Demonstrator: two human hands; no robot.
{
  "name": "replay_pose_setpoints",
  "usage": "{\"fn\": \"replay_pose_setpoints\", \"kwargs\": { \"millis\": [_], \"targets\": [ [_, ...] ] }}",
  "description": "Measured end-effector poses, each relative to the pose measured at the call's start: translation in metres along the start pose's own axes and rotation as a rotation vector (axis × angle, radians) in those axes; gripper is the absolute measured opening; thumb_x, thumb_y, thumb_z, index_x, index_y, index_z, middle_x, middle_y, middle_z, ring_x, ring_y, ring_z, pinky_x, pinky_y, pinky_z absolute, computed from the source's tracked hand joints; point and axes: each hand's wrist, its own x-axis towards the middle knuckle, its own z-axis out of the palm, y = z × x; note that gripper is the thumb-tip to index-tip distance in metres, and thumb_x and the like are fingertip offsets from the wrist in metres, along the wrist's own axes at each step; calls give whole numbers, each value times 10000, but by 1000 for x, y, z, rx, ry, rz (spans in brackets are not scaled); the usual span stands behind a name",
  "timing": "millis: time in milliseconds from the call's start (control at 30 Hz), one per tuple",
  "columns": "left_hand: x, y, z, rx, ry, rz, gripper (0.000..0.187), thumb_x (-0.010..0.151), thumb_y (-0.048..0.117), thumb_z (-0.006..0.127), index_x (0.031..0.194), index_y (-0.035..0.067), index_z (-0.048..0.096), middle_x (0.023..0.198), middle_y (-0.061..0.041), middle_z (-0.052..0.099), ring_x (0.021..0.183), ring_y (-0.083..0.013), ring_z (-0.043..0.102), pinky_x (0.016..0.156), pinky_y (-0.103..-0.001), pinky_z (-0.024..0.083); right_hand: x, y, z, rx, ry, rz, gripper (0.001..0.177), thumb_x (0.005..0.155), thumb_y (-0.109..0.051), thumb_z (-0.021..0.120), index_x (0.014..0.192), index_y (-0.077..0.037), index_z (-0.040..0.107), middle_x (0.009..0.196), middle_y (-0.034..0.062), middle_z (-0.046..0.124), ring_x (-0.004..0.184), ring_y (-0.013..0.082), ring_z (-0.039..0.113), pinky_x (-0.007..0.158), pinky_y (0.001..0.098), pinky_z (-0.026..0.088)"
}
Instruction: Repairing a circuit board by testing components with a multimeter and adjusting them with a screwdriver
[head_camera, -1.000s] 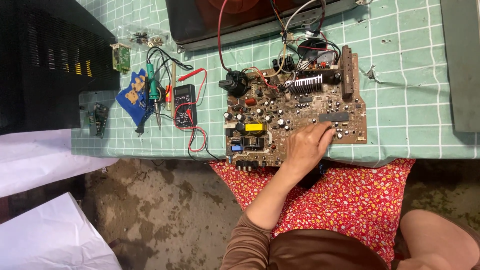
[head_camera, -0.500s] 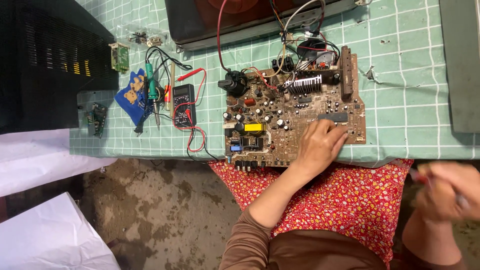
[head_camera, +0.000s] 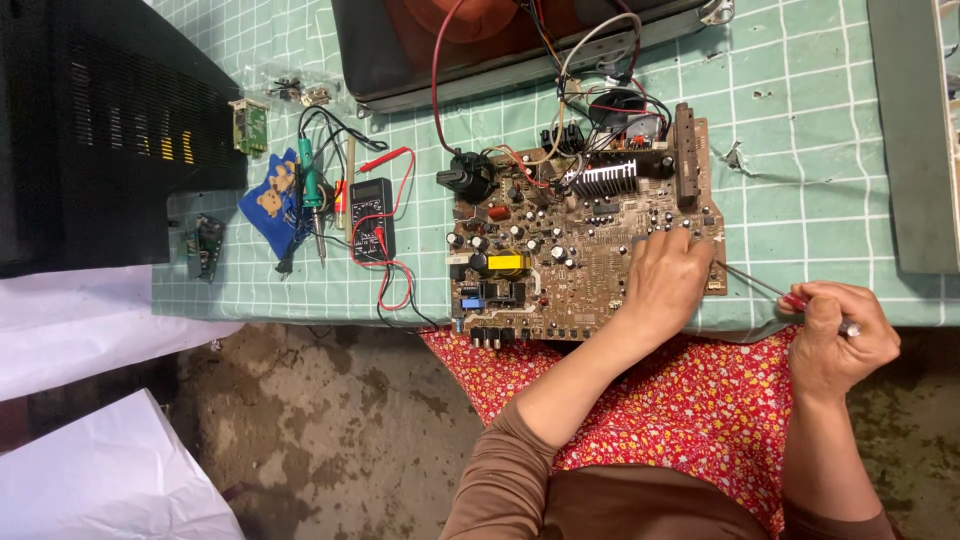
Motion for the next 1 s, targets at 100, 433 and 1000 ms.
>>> {"fn": "replay_pose_setpoints", "kwargs": {
  "millis": [100,433,1000],
  "targets": [
    [1,1,4,65,-73,1,137,843,-134,592,881,-49,693,856,-189,633,753,-283,584,728,-406,528,0,0,-2,-17,4,-25,283,1203,-83,618,1102,181,636,1008,265,645,796,302,618,769,392,537],
    [-3,0,25,210,75,60,95,897,-4,641,802,3,654,742,-115,560,685,-218,463,700,-395,397,-2,-1,-2,-29,19,-3,202,1216,1,583,1118,172,623,1007,269,651,789,302,619,773,387,534],
    [-56,-28,-65,-589,33,-39,93,868,-51,596,865,33,555,755,-67,604,581,-139,543,462,-215,481,-3,-1,-1,-61,-11,-11,261,1222,-71,596,1124,168,631,1006,267,658,817,308,636,803,386,529]
  ]
}}
